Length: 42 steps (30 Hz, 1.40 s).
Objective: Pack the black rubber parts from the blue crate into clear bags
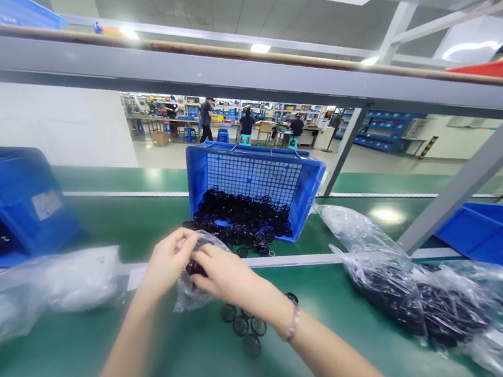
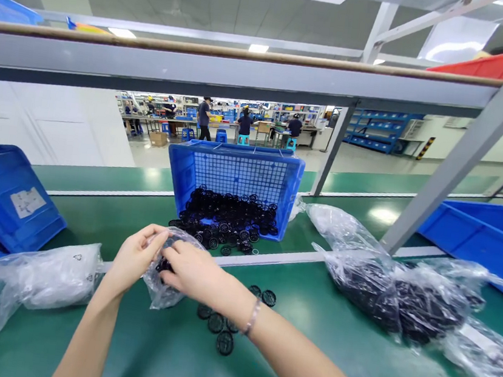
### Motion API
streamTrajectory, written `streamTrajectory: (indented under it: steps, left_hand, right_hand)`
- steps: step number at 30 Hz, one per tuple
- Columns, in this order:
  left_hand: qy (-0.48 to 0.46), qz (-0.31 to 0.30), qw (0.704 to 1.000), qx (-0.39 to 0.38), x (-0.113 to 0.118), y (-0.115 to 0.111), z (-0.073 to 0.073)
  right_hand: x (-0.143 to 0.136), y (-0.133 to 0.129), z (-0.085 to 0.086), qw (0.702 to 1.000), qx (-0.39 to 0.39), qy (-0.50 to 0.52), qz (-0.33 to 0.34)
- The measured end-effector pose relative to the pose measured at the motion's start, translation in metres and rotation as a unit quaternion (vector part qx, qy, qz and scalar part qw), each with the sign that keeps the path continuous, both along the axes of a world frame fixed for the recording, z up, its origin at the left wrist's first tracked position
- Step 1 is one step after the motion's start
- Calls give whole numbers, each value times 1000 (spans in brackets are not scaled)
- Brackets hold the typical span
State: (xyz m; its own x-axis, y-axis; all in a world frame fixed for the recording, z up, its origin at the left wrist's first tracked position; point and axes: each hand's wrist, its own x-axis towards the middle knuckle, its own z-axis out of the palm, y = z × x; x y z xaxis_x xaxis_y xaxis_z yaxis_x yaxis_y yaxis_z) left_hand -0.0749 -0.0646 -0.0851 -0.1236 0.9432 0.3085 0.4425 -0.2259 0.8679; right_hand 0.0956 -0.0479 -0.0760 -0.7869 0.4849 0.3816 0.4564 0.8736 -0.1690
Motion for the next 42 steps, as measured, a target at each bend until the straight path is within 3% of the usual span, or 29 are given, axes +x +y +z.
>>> streamTrajectory:
  steps: [3,5,9,13,16,21,24,30,34,38,42]
  left_hand:
    - [-11,-1,1000,-15,-3,2,-2]
    - [-18,-7,1000,-23,-2,3,-4]
    - [-20,-11,999,-22,-1,6,-7]
    - [-34,-11,999,-27,0,7,-9]
    - [-35,-9,999,-33,1,9,-10]
    - [-25,-12,999,-38,2,10,-11]
    - [-28,-12,999,-41,2,10,-12]
    - [-26,-10,998,-49,3,10,-11]
    - [-25,-12,999,-46,4,10,-10]
    - [-37,-15,998,-42,4,10,-9]
    - [-35,-8,998,-44,2,10,-10]
  right_hand:
    - [66,-1,-1,998,-9,45,-42]
    - [115,1,-13,994,-18,43,-94]
    - [191,1,-61,988,-46,-37,-144]
    - [224,-8,-105,984,-66,-84,-143]
    - [231,-14,-120,979,-89,-76,-168]
    - [219,-26,-116,961,-112,-48,-247]
    - [203,-35,-115,962,-120,-37,-242]
    - [185,-42,-133,962,-86,-78,-246]
    - [187,-31,-125,961,-78,-81,-252]
    - [185,-6,-110,976,-81,-81,-186]
    - [186,10,-110,978,-105,-110,-145]
